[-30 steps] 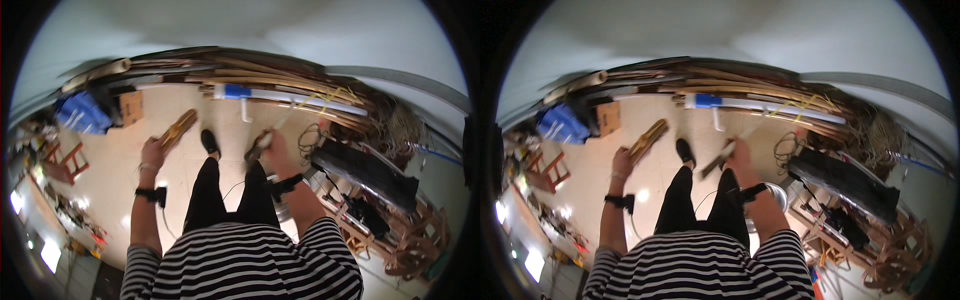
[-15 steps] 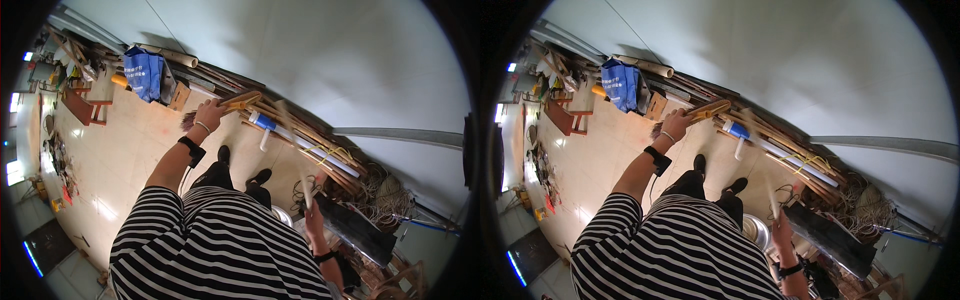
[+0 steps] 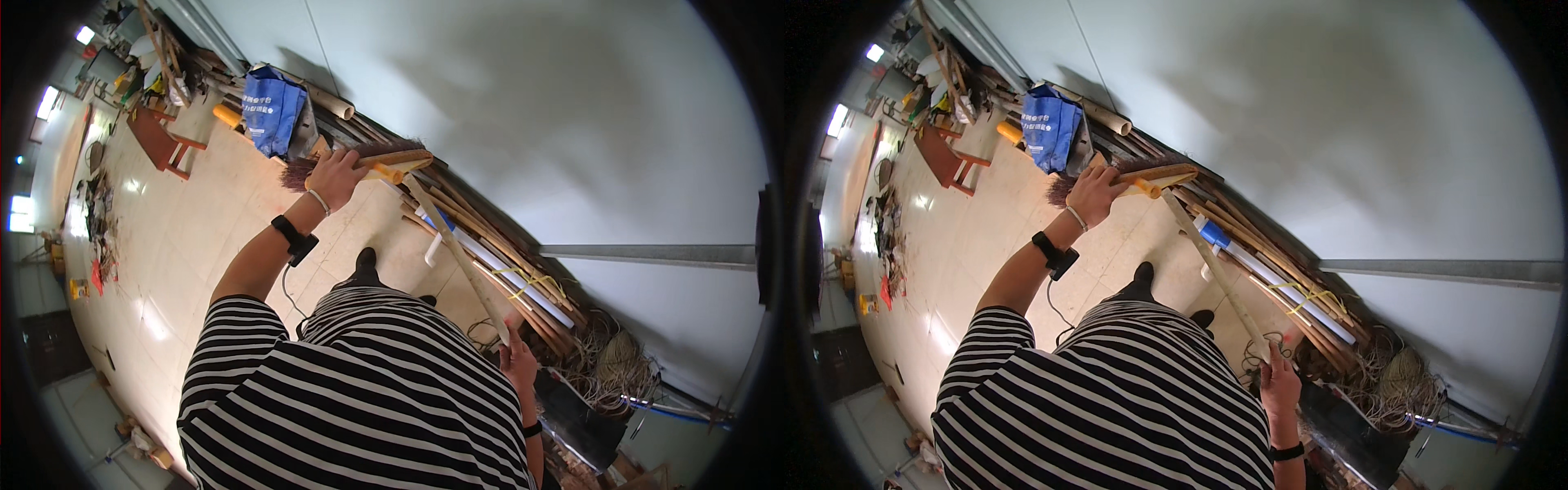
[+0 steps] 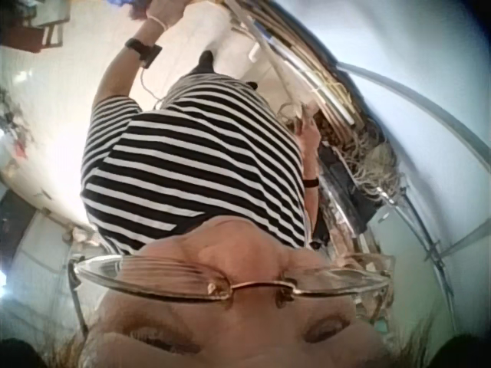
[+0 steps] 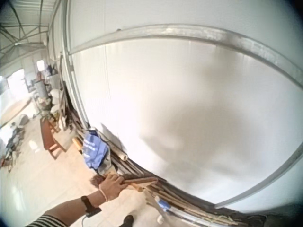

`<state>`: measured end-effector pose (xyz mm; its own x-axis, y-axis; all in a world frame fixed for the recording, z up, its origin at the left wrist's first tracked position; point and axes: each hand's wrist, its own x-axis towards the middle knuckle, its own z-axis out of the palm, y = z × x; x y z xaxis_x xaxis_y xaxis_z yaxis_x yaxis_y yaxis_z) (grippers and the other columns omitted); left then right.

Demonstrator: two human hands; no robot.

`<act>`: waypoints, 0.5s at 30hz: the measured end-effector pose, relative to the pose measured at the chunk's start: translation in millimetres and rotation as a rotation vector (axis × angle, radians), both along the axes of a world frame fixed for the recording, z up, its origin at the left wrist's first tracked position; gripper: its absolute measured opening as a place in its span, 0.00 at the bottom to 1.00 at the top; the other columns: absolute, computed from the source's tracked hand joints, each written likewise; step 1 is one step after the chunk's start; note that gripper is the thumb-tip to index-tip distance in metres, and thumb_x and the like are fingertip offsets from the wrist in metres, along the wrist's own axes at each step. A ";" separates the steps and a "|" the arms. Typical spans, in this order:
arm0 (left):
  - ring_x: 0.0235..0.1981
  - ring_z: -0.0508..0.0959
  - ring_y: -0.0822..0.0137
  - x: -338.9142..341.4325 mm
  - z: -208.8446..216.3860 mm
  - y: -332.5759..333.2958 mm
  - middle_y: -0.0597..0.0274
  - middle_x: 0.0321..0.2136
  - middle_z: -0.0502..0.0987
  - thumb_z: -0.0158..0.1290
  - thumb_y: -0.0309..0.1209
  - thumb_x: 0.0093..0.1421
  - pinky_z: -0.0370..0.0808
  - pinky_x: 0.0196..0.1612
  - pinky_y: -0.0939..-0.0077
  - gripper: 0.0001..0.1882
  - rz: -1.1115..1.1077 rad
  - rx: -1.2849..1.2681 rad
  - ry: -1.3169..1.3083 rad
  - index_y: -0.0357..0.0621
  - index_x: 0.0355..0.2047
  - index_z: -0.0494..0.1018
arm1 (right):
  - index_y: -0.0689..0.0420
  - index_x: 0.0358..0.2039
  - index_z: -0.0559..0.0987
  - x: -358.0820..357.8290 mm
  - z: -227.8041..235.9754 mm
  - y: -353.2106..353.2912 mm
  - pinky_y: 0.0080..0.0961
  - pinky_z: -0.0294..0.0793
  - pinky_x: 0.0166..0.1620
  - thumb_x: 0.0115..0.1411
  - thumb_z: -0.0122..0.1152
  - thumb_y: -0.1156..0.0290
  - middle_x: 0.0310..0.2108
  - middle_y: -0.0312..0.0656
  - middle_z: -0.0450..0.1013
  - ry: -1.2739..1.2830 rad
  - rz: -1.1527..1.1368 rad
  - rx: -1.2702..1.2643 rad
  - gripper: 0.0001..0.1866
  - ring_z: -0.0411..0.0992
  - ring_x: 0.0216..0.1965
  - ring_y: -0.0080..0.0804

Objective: The person sweeps the floor using a broom, then cleans a second broom with a small handheld brush, and finally rinses a cloth in a bucket of water.

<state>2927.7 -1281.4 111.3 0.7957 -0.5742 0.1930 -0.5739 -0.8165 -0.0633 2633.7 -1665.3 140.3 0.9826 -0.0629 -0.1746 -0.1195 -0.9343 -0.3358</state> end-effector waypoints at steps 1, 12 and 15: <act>0.40 0.64 0.64 -2.0 3.9 0.9 0.62 0.35 0.66 0.44 0.27 0.44 0.60 0.42 0.70 0.18 0.024 0.034 0.038 0.56 0.38 0.70 | 0.47 0.49 0.63 2.0 1.7 -1.6 0.34 0.67 0.23 0.53 0.49 0.65 0.24 0.43 0.67 0.001 0.025 -0.024 0.21 0.67 0.22 0.43; 0.41 0.64 0.64 -16.4 16.0 11.5 0.63 0.32 0.65 0.45 0.29 0.45 0.61 0.39 0.70 0.10 0.111 0.103 0.024 0.53 0.30 0.71 | 0.48 0.49 0.64 35.3 33.9 -10.2 0.31 0.62 0.18 0.51 0.53 0.69 0.18 0.41 0.63 -0.145 0.199 -0.238 0.23 0.63 0.17 0.37; 0.42 0.64 0.64 -18.3 19.5 9.0 0.63 0.31 0.65 0.45 0.29 0.45 0.61 0.38 0.71 0.09 0.103 0.138 0.029 0.52 0.29 0.72 | 0.49 0.48 0.66 43.4 45.1 -11.5 0.30 0.62 0.18 0.51 0.53 0.67 0.17 0.39 0.62 -0.181 0.224 -0.320 0.22 0.62 0.17 0.36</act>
<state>2909.4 -1272.4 130.7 0.8559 -0.5085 0.0941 -0.4905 -0.8559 -0.1638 2677.1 -1676.7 185.4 0.9912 0.1325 -0.0047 0.1324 -0.9910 -0.0214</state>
